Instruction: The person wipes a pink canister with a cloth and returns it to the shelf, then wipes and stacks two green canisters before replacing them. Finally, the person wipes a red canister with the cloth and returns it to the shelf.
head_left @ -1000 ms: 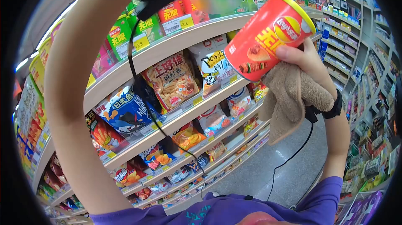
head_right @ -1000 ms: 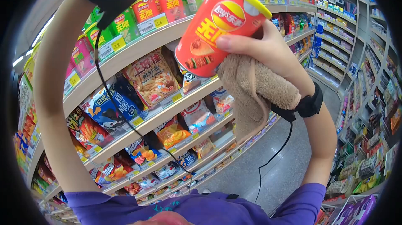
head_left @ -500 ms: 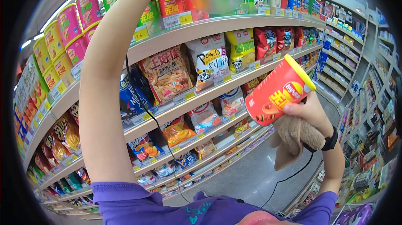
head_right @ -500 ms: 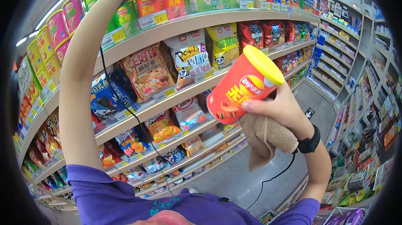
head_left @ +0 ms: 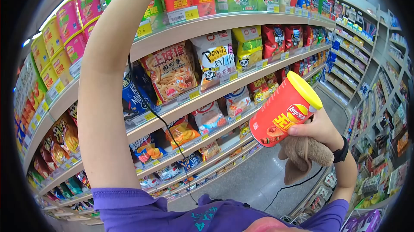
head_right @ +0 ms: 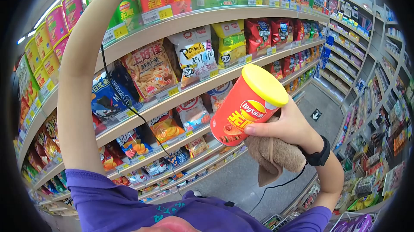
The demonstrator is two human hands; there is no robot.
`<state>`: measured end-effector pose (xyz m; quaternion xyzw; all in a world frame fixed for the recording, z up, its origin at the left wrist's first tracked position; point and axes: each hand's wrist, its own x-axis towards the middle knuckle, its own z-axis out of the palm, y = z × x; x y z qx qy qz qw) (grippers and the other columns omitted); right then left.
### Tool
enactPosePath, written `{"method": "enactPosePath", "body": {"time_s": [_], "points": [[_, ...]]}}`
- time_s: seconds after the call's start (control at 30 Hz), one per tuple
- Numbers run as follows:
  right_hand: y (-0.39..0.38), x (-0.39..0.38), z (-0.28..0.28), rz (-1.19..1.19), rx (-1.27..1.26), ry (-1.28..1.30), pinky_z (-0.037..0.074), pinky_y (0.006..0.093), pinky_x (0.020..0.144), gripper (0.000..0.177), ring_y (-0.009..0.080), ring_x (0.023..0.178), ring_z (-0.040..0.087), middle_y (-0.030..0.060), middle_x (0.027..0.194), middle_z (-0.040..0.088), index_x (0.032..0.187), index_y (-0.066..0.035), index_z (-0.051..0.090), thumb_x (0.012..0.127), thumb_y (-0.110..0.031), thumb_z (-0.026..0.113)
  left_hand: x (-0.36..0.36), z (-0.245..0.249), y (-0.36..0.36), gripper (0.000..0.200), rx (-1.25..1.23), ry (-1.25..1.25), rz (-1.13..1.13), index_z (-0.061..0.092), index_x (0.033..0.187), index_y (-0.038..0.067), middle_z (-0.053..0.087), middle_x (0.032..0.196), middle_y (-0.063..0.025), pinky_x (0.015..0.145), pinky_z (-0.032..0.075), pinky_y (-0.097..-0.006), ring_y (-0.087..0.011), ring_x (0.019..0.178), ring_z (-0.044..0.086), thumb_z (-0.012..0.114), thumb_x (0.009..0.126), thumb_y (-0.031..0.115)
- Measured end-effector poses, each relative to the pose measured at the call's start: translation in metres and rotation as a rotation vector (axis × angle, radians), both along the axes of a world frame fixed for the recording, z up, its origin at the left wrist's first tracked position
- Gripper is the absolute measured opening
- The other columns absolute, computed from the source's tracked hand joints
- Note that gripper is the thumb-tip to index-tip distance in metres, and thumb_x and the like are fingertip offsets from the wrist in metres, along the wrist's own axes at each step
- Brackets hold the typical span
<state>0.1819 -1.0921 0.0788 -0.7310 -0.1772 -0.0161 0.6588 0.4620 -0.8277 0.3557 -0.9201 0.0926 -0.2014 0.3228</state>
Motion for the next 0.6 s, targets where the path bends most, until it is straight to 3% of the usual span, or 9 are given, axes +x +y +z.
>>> {"method": "enactPosePath", "body": {"time_s": [0.1,0.33,0.43,0.5,0.6], "points": [[0.002,-0.002,0.0,-0.02,0.004,-0.013,0.048,0.033,0.094,0.075,0.0149,0.107,0.059,0.0082,0.118,0.059,0.131,-0.001,0.043,0.068,-0.009,0.083,0.058,0.012,0.02,0.068,-0.268,-0.423,-0.476,0.062,0.12,0.011,0.061,0.122,-0.0113,0.092,0.046,-0.0412,-0.0304,0.105,0.06,0.063,0.075,0.063],[-0.004,-0.014,-0.003,-0.049,0.152,0.113,0.048,0.0336,0.094,0.075,0.0146,0.107,0.059,0.0077,0.119,0.059,0.132,-0.002,0.043,0.068,-0.009,0.083,0.088,0.016,-0.002,0.062,-0.707,-0.347,-0.524,0.062,0.118,0.011,0.063,0.117,-0.0097,0.089,0.047,-0.0395,-0.0272,0.101,0.061,0.064,0.077,0.058],[-0.014,-0.014,-0.013,-0.056,0.221,0.022,0.053,0.0366,0.087,0.069,0.0216,0.1,0.065,0.0128,0.115,0.063,0.125,0.002,0.045,0.068,-0.014,0.082,0.098,0.015,-0.009,0.06,-0.86,-0.358,-0.606,0.062,0.118,0.011,0.063,0.115,-0.009,0.087,0.048,-0.0387,-0.0258,0.1,0.062,0.064,0.078,0.056],[-0.019,-0.017,-0.012,-0.002,0.264,0.154,0.047,0.0336,0.095,0.072,0.0148,0.107,0.059,0.0068,0.118,0.06,0.13,-0.003,0.044,0.069,-0.008,0.082,0.103,0.015,-0.015,0.058,-0.964,-0.382,-0.69,0.062,0.117,0.011,0.064,0.113,-0.0085,0.086,0.048,-0.0382,-0.0249,0.099,0.062,0.064,0.079,0.055],[-0.017,-0.018,-0.011,-0.021,0.231,0.121,0.047,0.0336,0.095,0.072,0.0146,0.106,0.059,0.0062,0.118,0.06,0.13,-0.003,0.044,0.07,-0.009,0.082,0.101,0.018,-0.027,0.055,-1.124,-0.417,-0.88,0.062,0.116,0.012,0.064,0.111,-0.0078,0.085,0.048,-0.0375,-0.0235,0.097,0.063,0.065,0.079,0.053]]}}
